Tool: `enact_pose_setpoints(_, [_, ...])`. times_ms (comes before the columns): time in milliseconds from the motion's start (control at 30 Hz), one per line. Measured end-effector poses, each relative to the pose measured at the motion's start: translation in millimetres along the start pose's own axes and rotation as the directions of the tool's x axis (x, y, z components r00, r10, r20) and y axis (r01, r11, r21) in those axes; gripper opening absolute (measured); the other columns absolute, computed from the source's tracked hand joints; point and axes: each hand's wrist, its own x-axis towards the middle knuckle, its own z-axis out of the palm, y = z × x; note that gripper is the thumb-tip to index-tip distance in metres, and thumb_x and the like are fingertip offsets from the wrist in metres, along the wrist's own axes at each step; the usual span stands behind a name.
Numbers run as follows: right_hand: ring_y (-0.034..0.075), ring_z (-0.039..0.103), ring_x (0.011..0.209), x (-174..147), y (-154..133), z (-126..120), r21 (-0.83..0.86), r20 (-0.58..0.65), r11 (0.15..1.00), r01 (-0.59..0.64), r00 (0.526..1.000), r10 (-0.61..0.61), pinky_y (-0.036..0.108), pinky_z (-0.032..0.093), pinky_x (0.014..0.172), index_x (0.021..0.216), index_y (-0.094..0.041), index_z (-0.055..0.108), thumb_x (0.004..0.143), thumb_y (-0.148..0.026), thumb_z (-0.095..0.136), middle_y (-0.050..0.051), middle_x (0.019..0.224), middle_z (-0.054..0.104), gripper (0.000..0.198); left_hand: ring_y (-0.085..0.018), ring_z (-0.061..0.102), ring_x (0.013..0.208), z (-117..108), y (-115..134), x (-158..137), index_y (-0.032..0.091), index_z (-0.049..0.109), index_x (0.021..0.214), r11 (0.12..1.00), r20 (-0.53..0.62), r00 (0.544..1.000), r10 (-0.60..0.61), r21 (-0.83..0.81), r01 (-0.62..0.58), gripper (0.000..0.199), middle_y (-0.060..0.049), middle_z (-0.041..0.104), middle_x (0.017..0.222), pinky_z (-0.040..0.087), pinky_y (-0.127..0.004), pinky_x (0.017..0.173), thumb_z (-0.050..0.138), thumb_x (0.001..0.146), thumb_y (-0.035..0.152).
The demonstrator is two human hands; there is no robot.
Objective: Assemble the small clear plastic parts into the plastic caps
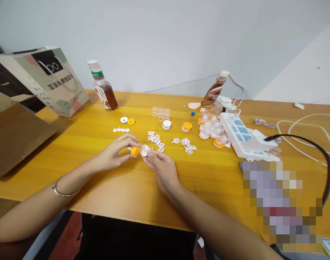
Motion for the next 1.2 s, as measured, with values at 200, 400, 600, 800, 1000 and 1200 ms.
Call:
enact_pose_setpoints(200, [0.016,0.063,0.089,-0.3,-0.1,0.1,-0.019,0.023,1.000,0.003,1.000,-0.003,0.032,0.044,0.092,0.076,-0.018,0.070,0.063,-0.031,0.070,0.004,0.088,0.070,0.019,-0.014,0.051,0.093,4.2,0.0,-1.6,0.018,0.044,0.104,0.999,-0.022,0.999,-0.042,-0.011,0.042,0.026,-0.008,0.051,0.101,0.044,-0.030,0.082,0.050,0.079,0.016])
enact_pose_setpoints(400, [0.013,0.063,0.084,-0.9,0.5,0.7,-0.033,0.019,0.999,-0.001,1.000,0.001,0.030,0.044,0.091,0.072,-0.018,0.070,0.062,-0.028,0.071,0.002,0.081,0.070,0.014,-0.015,0.049,0.096,5.4,5.8,0.1,0.018,0.045,0.100,0.994,0.015,1.000,0.011,0.113,-0.013,0.020,-0.007,0.050,0.100,0.042,-0.030,0.084,0.048,0.081,0.013])
enact_pose_setpoints(600, [0.011,0.063,0.079,-1.9,0.6,1.1,-0.044,0.013,0.999,-0.012,1.000,0.012,0.028,0.046,0.087,0.071,-0.019,0.070,0.062,-0.026,0.071,0.001,0.078,0.070,0.012,-0.015,0.049,0.095,9.0,8.1,-0.7,0.018,0.051,0.100,0.952,0.052,0.996,0.075,0.293,-0.087,0.018,-0.008,0.049,0.104,0.043,-0.028,0.081,0.037,0.087,0.016])
enact_pose_setpoints(800, [0.013,0.063,0.080,-1.2,0.5,-0.8,-0.108,0.031,0.993,-0.039,0.999,0.043,0.030,0.046,0.087,0.074,-0.019,0.070,0.061,-0.031,0.071,0.002,0.081,0.071,0.018,-0.015,0.050,0.091,8.8,4.8,-3.3,0.017,0.053,0.100,0.893,0.089,0.989,0.120,0.425,-0.147,0.022,-0.009,0.052,0.102,0.044,-0.026,0.077,0.035,0.088,0.018])
enact_pose_setpoints(1000, [0.013,0.064,0.077,-1.5,1.2,-2.5,-0.131,0.023,0.989,-0.067,0.997,0.070,0.030,0.046,0.085,0.073,-0.019,0.070,0.060,-0.032,0.072,0.002,0.078,0.070,0.019,-0.014,0.051,0.091,7.8,0.6,-3.9,0.015,0.055,0.096,0.859,0.102,0.971,0.215,0.452,-0.238,0.022,-0.009,0.054,0.101,0.045,-0.025,0.076,0.034,0.088,0.016])
enact_pose_setpoints(1200, [0.013,0.064,0.077,-4.5,0.4,-1.9,-0.134,0.017,0.988,-0.078,0.997,0.081,0.029,0.048,0.082,0.072,-0.018,0.070,0.059,-0.030,0.073,0.002,0.077,0.070,0.018,-0.015,0.051,0.091,5.7,1.2,-3.4,0.015,0.055,0.096,0.861,0.151,0.957,0.246,0.420,-0.288,0.023,-0.009,0.055,0.100,0.046,-0.027,0.076,0.034,0.088,0.013])
